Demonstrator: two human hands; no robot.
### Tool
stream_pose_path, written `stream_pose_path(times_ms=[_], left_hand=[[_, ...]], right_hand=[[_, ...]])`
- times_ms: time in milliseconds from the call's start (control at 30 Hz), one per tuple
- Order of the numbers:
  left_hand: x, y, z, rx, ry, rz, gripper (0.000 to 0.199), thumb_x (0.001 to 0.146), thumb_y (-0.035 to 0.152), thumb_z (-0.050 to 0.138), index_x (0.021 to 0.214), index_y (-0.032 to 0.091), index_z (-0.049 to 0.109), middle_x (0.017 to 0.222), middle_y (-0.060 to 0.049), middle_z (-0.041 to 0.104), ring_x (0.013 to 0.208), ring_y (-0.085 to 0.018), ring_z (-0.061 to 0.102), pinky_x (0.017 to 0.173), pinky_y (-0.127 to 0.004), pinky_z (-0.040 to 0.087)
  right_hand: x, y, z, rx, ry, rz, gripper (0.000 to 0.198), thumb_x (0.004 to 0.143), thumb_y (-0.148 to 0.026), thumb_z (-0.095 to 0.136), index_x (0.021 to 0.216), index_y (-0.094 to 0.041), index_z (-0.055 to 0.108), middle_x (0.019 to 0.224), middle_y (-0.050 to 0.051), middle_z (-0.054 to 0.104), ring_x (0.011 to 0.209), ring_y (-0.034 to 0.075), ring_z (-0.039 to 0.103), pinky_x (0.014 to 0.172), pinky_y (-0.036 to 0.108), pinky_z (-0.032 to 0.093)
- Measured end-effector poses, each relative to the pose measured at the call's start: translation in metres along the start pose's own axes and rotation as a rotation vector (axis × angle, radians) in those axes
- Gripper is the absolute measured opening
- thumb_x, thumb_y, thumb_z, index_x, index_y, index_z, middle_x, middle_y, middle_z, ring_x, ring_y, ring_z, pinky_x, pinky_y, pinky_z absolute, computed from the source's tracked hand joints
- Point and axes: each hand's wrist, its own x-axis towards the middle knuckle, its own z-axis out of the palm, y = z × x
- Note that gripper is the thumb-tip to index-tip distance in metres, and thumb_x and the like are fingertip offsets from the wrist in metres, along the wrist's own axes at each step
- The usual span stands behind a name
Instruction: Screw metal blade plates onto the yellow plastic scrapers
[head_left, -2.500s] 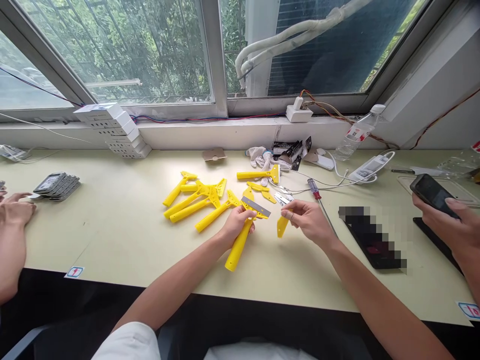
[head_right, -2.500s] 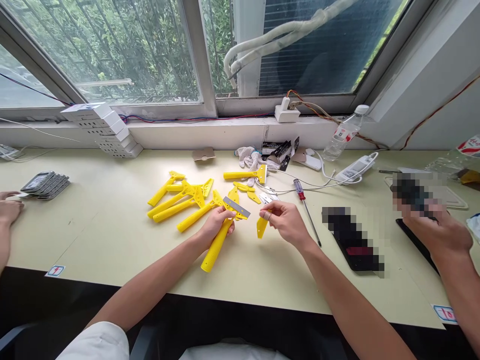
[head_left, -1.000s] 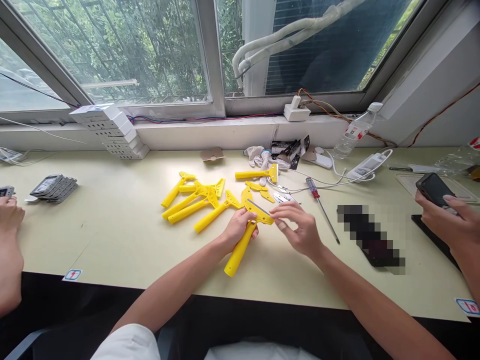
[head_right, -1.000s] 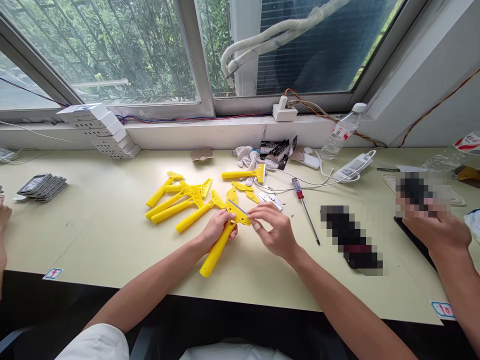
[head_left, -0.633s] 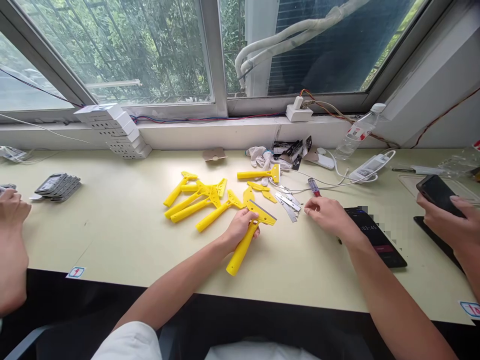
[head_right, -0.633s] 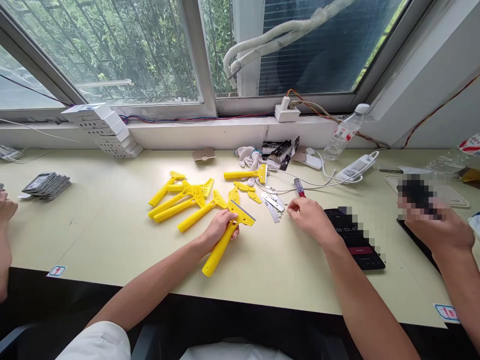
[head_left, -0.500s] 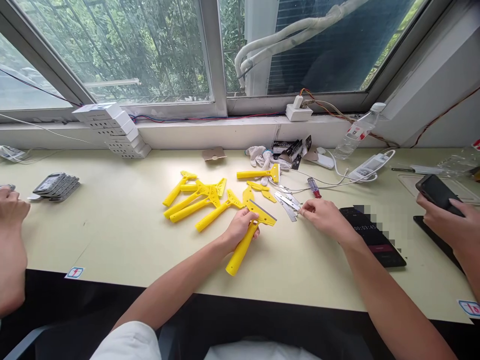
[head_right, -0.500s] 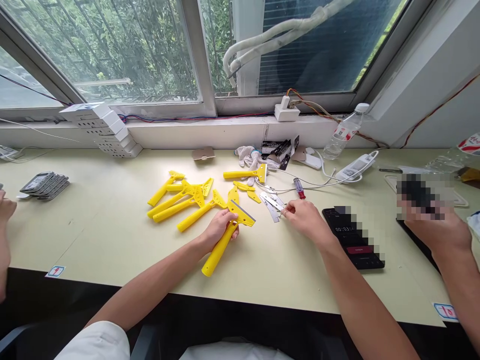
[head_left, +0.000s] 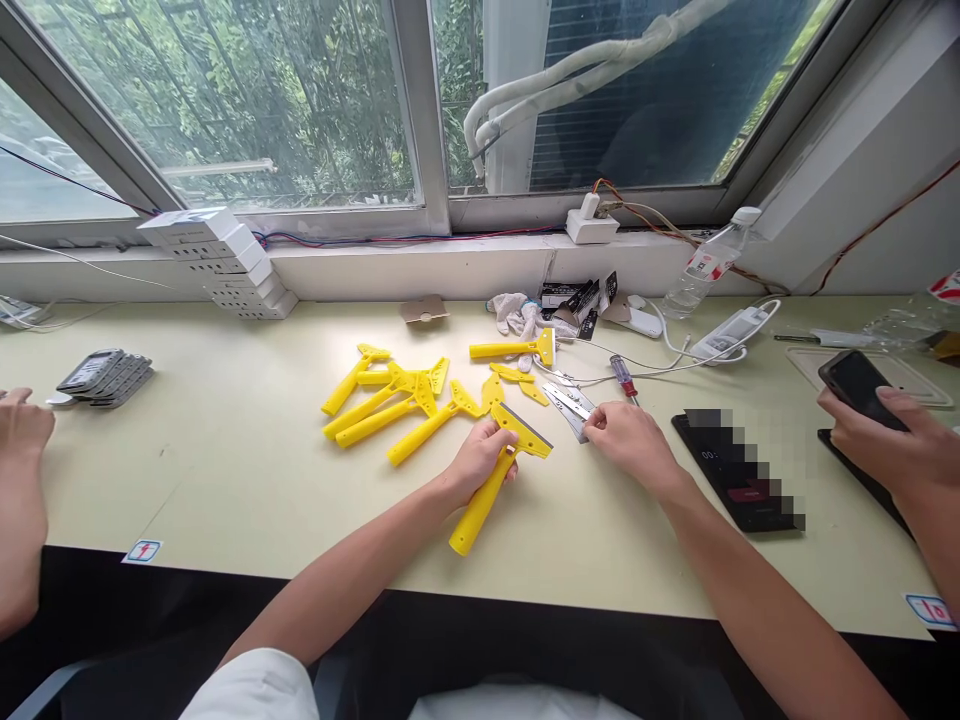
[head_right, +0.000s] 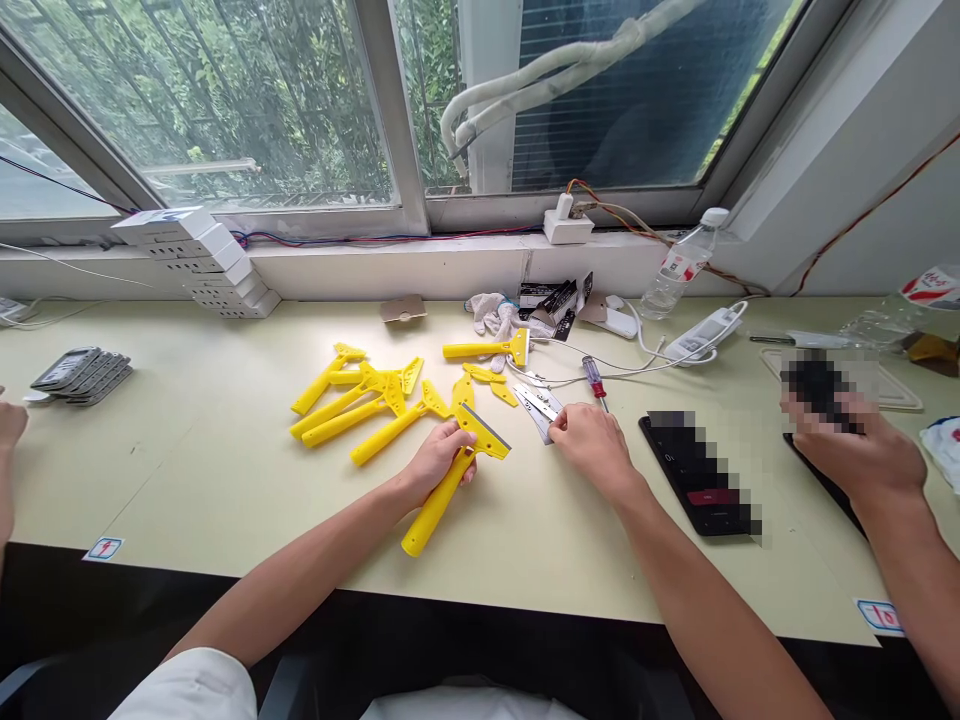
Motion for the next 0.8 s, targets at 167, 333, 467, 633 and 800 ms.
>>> stream_pose_path(times_ms=[167,333,467,633,800], left_hand=[[-0.001,0.001,0.0,0.011,0.014,-0.012,0.021,0.084,0.033,0.067,0.098,0.018,0.061,0.084,-0.003,0.068,0.047,-0.011,0.059,0.047,-0.024,0.045],[0.0,0.001,0.0,0.029,-0.018,-0.007,0.02,0.084,0.034,0.067,0.095,0.018,0.062,0.084,-0.002,0.068,0.047,-0.01,0.058,0.048,-0.025,0.046],[0.0,-0.002,0.0,0.069,-0.056,-0.018,0.02,0.085,0.034,0.068,0.093,0.016,0.065,0.082,-0.003,0.068,0.048,-0.011,0.06,0.048,-0.025,0.046],[-0.003,-0.003,0.003,0.177,-0.169,0.017,0.022,0.089,0.036,0.07,0.095,0.015,0.068,0.083,-0.004,0.071,0.051,-0.011,0.062,0.052,-0.024,0.048],[-0.007,-0.003,0.007,0.281,-0.201,0.042,0.026,0.091,0.041,0.074,0.087,0.017,0.065,0.073,-0.002,0.067,0.053,-0.012,0.062,0.052,-0.023,0.044]], right_hand=[[-0.001,0.0,0.003,0.025,0.002,-0.002,0.012,0.083,-0.024,0.066,0.072,-0.023,0.069,0.082,0.007,0.076,0.073,0.023,0.062,0.065,0.034,0.036],[-0.002,-0.001,0.0,0.096,0.07,-0.043,0.012,0.088,-0.025,0.059,0.078,-0.022,0.065,0.093,0.008,0.075,0.086,0.025,0.064,0.072,0.035,0.041],[-0.009,-0.014,-0.001,0.202,0.104,-0.127,0.018,0.098,-0.034,0.053,0.088,-0.023,0.063,0.093,0.007,0.073,0.088,0.024,0.065,0.074,0.035,0.045],[-0.028,-0.04,0.006,0.469,0.06,-0.467,0.019,0.105,-0.035,0.053,0.092,-0.024,0.061,0.093,0.006,0.069,0.087,0.022,0.064,0.078,0.036,0.052],[-0.039,-0.053,0.013,0.435,0.036,-0.608,0.015,0.107,-0.03,0.053,0.094,-0.025,0.058,0.094,0.005,0.065,0.089,0.022,0.061,0.079,0.038,0.052]])
